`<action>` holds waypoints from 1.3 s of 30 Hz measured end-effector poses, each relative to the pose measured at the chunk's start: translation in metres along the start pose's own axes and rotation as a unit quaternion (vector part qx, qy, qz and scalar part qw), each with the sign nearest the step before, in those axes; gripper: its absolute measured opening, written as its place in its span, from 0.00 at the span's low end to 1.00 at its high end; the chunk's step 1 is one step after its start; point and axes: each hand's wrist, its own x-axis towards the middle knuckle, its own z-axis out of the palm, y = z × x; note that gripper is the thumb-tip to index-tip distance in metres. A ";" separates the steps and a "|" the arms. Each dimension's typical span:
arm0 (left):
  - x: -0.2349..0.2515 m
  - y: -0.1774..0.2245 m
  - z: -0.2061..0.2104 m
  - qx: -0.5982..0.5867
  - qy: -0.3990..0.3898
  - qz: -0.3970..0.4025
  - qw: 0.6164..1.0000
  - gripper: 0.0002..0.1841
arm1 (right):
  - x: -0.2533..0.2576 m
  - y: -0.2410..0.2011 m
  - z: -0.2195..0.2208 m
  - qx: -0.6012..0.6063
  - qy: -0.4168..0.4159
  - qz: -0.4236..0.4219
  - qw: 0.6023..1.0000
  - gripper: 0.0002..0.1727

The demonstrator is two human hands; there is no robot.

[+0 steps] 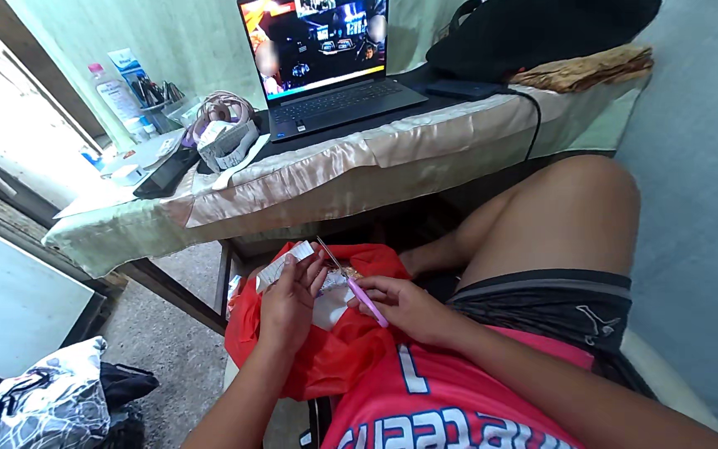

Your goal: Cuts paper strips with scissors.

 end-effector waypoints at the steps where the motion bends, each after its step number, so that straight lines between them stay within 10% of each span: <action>1: 0.000 0.000 0.000 -0.006 0.000 -0.007 1.000 0.24 | 0.000 0.000 0.001 0.000 -0.001 -0.006 1.000 0.22; 39: -0.016 -0.013 0.014 -0.039 0.076 -0.010 0.996 0.21 | 0.001 0.011 0.013 0.006 -0.099 0.016 0.995 0.23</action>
